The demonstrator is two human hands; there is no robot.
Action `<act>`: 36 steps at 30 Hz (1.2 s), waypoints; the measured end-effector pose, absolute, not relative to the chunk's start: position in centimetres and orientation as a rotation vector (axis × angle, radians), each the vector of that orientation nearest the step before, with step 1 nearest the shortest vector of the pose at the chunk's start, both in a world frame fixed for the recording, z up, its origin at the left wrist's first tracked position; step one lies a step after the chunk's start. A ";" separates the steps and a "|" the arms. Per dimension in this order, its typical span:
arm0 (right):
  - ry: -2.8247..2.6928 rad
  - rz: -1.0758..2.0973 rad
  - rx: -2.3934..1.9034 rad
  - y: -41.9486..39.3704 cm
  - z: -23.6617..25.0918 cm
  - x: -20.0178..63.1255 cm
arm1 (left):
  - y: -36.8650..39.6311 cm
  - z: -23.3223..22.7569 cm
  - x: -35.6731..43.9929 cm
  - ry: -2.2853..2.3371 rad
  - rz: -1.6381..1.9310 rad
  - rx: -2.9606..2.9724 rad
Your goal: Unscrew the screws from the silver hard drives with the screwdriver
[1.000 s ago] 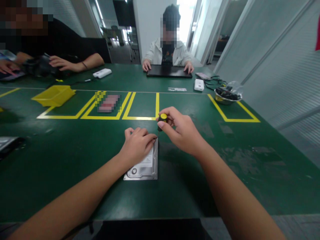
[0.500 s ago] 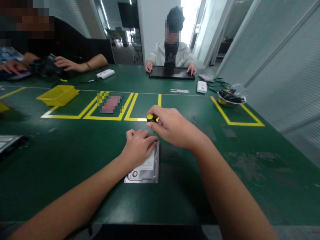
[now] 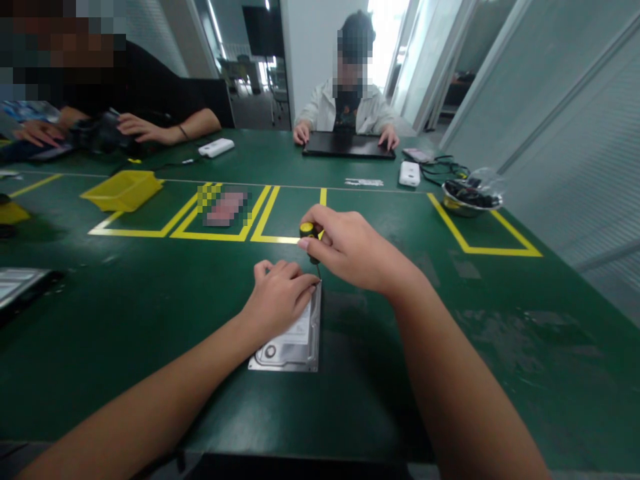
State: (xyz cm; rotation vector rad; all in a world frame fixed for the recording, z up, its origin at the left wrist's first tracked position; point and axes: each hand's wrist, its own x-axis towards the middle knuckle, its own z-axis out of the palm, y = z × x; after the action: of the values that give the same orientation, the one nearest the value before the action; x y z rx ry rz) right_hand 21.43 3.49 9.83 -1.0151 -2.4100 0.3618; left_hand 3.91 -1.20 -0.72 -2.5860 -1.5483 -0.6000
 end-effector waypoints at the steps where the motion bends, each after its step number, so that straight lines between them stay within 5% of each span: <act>1: -2.407 0.358 -1.012 3.5 9.8 21.5 | -1.2 -0.7 3.9 -1.548 -0.599 -2.587; 36: -2.236 0.326 -1.243 3.9 9.5 22.2 | -0.7 -0.8 3.5 -1.621 -0.665 -2.628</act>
State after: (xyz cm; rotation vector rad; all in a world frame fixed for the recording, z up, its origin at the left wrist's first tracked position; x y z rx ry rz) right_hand 22.16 3.86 9.46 -1.2431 -2.2364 0.3257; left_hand 3.51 -0.71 -0.82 -2.6284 -1.6207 -0.6651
